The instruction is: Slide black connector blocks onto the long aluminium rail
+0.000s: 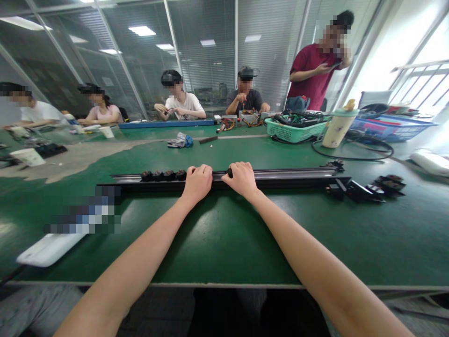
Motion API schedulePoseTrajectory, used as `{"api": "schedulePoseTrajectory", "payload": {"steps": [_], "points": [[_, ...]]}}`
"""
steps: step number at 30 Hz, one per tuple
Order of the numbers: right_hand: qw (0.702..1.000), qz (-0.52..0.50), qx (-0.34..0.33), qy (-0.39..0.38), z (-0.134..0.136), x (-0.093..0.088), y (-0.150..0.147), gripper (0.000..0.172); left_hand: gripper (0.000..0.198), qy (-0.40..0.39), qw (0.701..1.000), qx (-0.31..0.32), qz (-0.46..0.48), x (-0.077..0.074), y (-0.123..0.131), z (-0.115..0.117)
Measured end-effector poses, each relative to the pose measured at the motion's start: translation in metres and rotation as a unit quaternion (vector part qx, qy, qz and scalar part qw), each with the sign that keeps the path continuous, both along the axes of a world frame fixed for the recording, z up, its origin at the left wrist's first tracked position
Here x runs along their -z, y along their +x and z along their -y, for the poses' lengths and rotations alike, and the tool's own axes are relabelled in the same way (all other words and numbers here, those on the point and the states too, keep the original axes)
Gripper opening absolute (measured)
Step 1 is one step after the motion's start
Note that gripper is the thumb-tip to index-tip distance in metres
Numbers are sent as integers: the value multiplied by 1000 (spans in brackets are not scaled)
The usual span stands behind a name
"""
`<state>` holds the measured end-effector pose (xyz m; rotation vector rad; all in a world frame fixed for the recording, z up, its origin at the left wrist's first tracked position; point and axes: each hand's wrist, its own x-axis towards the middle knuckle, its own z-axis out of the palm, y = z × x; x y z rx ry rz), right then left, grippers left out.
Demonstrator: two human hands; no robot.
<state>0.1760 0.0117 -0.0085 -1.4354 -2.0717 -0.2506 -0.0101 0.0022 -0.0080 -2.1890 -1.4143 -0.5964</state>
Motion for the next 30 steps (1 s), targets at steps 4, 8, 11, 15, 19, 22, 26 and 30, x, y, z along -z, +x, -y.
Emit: {"api": "schedulePoseTrajectory", "payload": {"steps": [4, 8, 11, 15, 19, 22, 26, 30], "points": [[1000, -6, -11, -18, -3, -1, 6, 23, 40, -3, 1000, -2, -1, -1, 1, 0], [997, -38, -38, -49, -8, -1, 12, 23, 40, -8, 1000, -2, 2, -1, 1, 0], [995, -51, -54, -65, -10, -1, 15, 24, 40, -9, 1000, -5, -1, -1, 1, 0], [994, -62, -61, -69, -10, -1, 16, 26, 40, -7, 1000, -5, -3, -1, 0, 0], [993, -67, -56, -74, -11, -1, 15, 23, 40, -5, 1000, -3, -4, -1, 0, 0], [993, -70, -50, -79, -11, -2, 14, 21, 40, -9, 1000, -4, -3, -2, 1, 1], [994, -71, -37, -78, -11, -1, 13, 21, 39, -13, 1000, -7, -3, -2, 1, 1], [994, -75, -29, -75, -10, -1, 13, 21, 38, -13, 1000, -6, -2, -2, 1, 1]]}}
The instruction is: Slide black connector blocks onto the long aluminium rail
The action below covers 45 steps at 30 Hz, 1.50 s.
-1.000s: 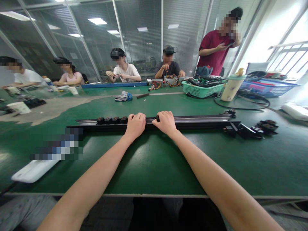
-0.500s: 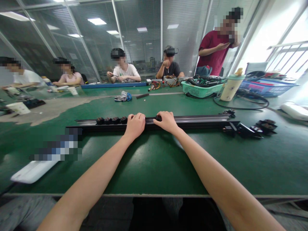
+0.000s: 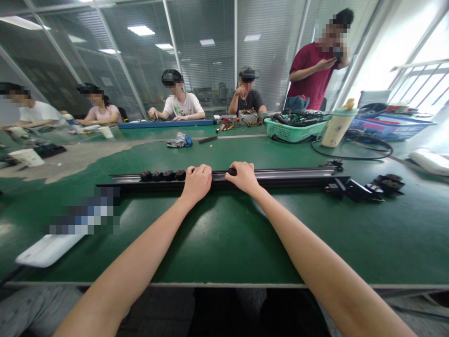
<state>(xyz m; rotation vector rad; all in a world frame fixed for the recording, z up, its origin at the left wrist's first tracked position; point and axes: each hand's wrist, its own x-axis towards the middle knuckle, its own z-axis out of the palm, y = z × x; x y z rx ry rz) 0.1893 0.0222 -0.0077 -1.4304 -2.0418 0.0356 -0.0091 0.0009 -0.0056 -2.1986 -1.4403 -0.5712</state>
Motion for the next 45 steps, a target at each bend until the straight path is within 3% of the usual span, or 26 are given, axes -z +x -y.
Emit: {"api": "schedulePoseTrajectory", "payload": {"steps": [45], "points": [[999, 16, 44, 7, 4, -1, 0, 18, 39, -2, 1000, 1, 3, 0, 1, 1]]}}
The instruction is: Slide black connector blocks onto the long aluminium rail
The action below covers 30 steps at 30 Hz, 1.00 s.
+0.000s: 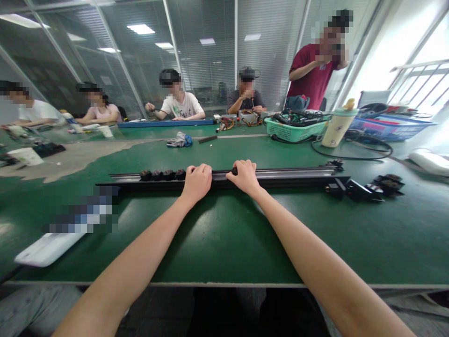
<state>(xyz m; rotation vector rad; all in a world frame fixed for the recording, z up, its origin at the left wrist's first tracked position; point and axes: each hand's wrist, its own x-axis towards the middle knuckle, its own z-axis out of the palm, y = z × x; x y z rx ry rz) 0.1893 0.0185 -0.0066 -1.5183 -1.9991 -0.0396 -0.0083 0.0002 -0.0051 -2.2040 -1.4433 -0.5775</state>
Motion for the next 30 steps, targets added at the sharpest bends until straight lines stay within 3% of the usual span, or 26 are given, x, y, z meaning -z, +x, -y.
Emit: {"api": "schedulePoseTrajectory", "payload": {"steps": [6, 15, 30], "points": [[1000, 17, -5, -4, 0, -3, 0, 17, 39, 5, 1000, 1, 2, 1, -1, -1], [996, 2, -75, -56, -11, -9, 20, 20, 39, 5, 1000, 3, 6, 2, -1, -2], [999, 4, -42, -34, -9, -2, 17, 23, 38, 2, 1000, 5, 10, 2, -2, -4]]}}
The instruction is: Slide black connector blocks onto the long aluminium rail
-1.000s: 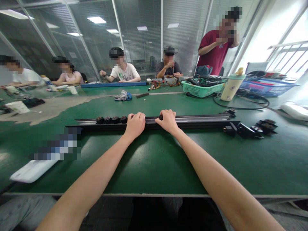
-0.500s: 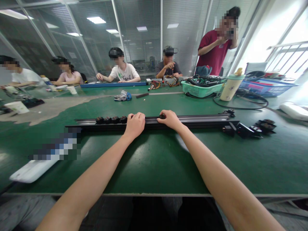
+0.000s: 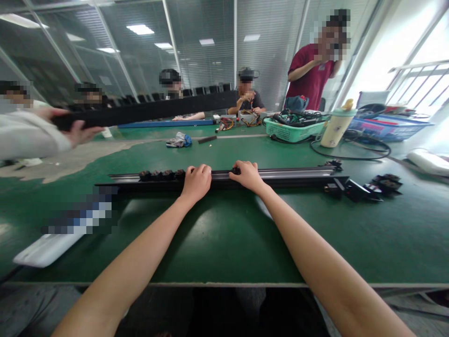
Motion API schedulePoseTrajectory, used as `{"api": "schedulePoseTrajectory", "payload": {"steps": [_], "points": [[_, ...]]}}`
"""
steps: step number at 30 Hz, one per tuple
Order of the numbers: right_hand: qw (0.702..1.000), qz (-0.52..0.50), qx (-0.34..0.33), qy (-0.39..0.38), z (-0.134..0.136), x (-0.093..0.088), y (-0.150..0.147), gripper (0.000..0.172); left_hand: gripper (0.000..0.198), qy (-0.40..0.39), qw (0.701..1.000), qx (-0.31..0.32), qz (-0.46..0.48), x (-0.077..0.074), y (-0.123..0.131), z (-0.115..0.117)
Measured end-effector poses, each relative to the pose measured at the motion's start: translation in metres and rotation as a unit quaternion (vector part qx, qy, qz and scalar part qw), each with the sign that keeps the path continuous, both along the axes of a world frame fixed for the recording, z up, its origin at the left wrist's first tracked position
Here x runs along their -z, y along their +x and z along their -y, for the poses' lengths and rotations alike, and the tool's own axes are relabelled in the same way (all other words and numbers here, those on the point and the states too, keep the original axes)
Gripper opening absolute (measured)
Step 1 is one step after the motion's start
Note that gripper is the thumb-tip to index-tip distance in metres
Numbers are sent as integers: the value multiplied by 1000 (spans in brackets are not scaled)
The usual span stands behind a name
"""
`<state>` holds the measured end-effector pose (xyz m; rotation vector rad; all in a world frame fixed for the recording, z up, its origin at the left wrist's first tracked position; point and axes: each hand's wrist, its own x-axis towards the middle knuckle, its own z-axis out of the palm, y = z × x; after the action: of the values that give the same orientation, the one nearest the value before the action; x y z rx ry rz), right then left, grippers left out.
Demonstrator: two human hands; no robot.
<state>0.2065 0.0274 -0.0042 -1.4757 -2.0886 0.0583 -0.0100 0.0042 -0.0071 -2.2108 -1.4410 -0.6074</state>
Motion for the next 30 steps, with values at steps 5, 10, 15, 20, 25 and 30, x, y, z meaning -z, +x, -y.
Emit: {"api": "schedulePoseTrajectory", "payload": {"steps": [5, 10, 15, 20, 25, 30], "points": [[1000, -3, 5, 5, -1, 1, 1, 21, 40, 3, 1000, -3, 2, 1, 0, 0], [1000, -8, 16, 2, 0, 1, 1, 19, 40, 2, 1000, -2, 6, 1, 0, 1], [1000, -5, 25, 2, 2, -1, 0, 19, 39, 4, 1000, -3, 0, 0, 0, 2], [999, -2, 36, 2, 2, -1, 0, 18, 40, 9, 1000, -5, -4, 0, 0, 1], [999, -1, 50, 1, 3, -2, -1, 17, 40, -3, 1000, -14, -9, -1, 1, 1], [998, -1, 61, 0, 4, -3, -2, 17, 39, -8, 1000, -16, -5, -1, 1, 2]]}}
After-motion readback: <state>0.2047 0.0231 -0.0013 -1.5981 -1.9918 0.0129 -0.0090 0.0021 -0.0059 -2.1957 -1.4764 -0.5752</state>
